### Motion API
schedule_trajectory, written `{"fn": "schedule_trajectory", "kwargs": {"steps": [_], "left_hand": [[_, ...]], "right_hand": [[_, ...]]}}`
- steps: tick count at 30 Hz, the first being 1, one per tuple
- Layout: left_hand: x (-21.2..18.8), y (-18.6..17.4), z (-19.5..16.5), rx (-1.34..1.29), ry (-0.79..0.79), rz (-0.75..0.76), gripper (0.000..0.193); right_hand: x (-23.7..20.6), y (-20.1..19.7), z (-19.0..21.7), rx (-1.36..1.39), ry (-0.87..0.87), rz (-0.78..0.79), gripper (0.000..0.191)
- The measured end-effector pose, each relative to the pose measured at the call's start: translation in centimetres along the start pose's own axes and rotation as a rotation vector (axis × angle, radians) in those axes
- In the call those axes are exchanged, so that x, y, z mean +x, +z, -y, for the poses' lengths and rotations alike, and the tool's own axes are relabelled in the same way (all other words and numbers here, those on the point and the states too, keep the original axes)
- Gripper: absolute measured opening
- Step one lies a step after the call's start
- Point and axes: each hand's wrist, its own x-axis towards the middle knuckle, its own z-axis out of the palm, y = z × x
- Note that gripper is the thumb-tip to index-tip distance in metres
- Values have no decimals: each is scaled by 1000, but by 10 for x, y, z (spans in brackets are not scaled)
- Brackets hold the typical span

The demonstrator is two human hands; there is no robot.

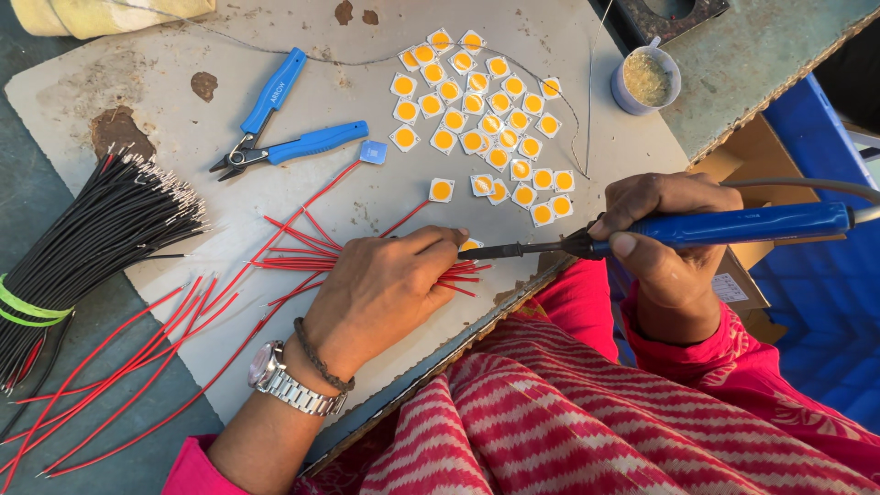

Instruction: The person strips red wires with pliers, dips the wire ends into a small container of flux, and then uses a soldering iron to attach the wires to square LED modules on a workbench. The person repeats this process for multiple LEDs, placing finished units aside.

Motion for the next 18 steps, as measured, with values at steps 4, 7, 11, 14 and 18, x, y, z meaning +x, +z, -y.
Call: {"fn": "schedule_trajectory", "kwargs": {"steps": [4, 7, 11, 14, 18], "left_hand": [[0, 1, 0, -6, 1, -5, 23], [1, 0, 0, 0, 1, -3, 20], [1, -1, 0, -5, 1, 10, 23], [1, -2, 1, 5, 1, 19, 28], [1, -1, 2, 2, 8, 18, 31]], "right_hand": [[1, 1, 0, -13, 2, 6, 17], [1, 0, 0, -9, 6, 17, 16], [0, -4, -1, 21, 1, 9, 17], [-1, -7, -3, 32, -17, -17, 19], [-1, -8, -5, 13, -34, -33, 21]]}}
